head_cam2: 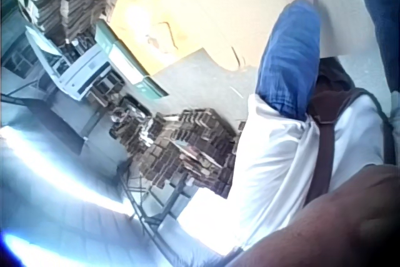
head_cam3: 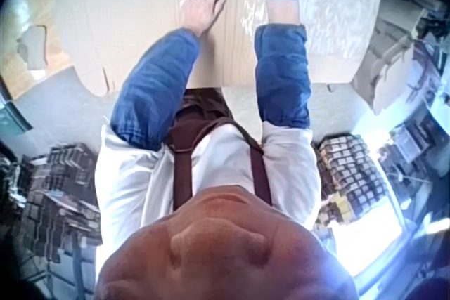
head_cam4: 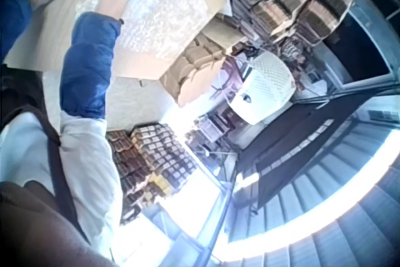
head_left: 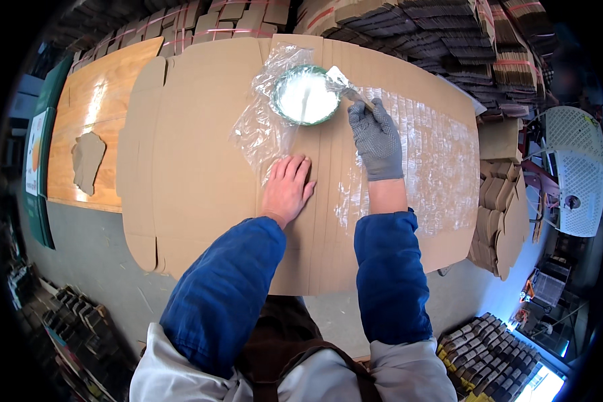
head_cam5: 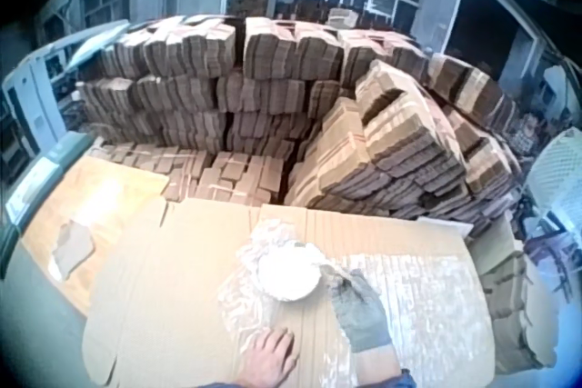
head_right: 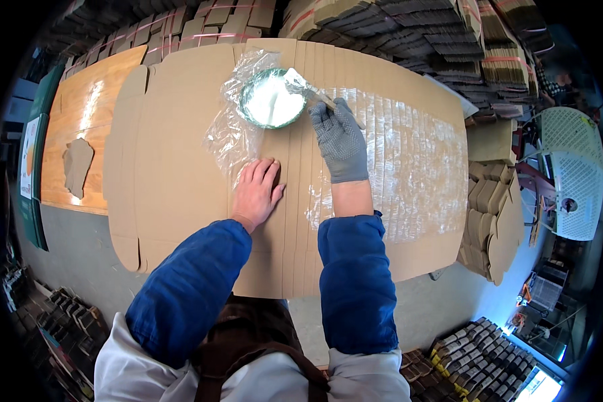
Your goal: The person applies a white adhesive substance to a large flat piece of cardboard using a small wooden block. They repeatedly dip the block into a bowl of glue and spread it in linear strokes across the cardboard surface. The person then moves the bowl and block to the floor and picks up a stack of green printed boxes.
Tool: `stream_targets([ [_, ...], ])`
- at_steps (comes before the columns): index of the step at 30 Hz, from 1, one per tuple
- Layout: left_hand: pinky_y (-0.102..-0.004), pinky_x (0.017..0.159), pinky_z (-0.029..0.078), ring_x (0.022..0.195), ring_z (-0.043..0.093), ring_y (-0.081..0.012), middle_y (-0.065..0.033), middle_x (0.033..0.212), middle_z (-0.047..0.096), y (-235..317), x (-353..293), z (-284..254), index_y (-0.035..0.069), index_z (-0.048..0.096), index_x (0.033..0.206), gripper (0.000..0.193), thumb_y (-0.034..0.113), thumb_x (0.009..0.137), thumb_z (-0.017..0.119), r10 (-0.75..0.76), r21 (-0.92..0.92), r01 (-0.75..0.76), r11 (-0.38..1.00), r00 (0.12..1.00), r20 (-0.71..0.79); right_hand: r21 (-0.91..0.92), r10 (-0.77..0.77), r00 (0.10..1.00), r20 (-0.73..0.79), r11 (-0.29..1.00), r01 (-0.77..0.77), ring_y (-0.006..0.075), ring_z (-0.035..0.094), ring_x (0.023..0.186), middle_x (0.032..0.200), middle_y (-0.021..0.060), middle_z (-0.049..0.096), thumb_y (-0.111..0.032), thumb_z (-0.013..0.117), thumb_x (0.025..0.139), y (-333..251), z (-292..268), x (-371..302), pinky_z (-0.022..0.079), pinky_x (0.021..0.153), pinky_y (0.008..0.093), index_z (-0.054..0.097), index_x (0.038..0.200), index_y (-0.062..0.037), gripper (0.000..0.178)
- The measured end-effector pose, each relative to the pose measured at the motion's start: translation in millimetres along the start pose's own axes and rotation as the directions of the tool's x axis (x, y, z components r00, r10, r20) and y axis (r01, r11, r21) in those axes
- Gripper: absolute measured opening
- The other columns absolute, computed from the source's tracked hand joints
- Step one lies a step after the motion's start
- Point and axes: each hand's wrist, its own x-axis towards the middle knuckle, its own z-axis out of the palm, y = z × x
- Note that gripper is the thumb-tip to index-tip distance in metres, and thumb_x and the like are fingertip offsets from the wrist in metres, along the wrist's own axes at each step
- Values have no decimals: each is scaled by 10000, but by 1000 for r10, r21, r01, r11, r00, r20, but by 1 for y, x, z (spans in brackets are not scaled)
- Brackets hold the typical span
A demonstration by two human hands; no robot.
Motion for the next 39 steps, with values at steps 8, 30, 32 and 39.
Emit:
stream_targets([
  [8, -461, 1106, 336, 1273, 440, -329, -111, 1346, 509, -3, -3, 9, 54, 532, 1326, 497, 282, 898, 642, -1, 34, 2, 999, 999, -42, 45, -222, 966, 130, 975, 218, 331, 631, 1038, 1148, 201, 627, -133, 560, 1006, -36, 27, -83, 545, 962, 448, 617, 1070, 50, 202],
  [30, -461, 1110, 341, 1276, 439, -352, -111, 1351, 507, -1, -4, 12, 76, 513, 1344, 430, 167, 928, 569, 37, 79, -34, 996, 999, -35, -757, -149, 864, 480, -567, 323, 320, 588, 1062, 1268, 64, 581, -79, 680, 824, 20, -11, -180, 495, 921, 431, 661, 1021, -121, 203],
  [32, -462, 1111, 338, 1271, 441, -350, -111, 1350, 507, -1, -2, 12, 77, 509, 1348, 435, 169, 928, 571, 43, 83, -40, 996, 998, -44, -749, -135, 895, 424, -608, 263, 324, 590, 1053, 1265, 61, 582, -78, 679, 824, 12, -27, -165, 496, 917, 431, 662, 1014, -118, 195],
  [39, -462, 1091, 347, 1259, 444, -358, -126, 1340, 508, 2, 0, 12, 65, 523, 1334, 409, 149, 935, 559, 45, 77, -42, 996, 998, -34, -739, -118, 877, 467, -596, 313, 319, 581, 1086, 1261, 67, 588, -80, 655, 831, 8, -30, -165, 485, 944, 435, 644, 1050, -133, 225],
])
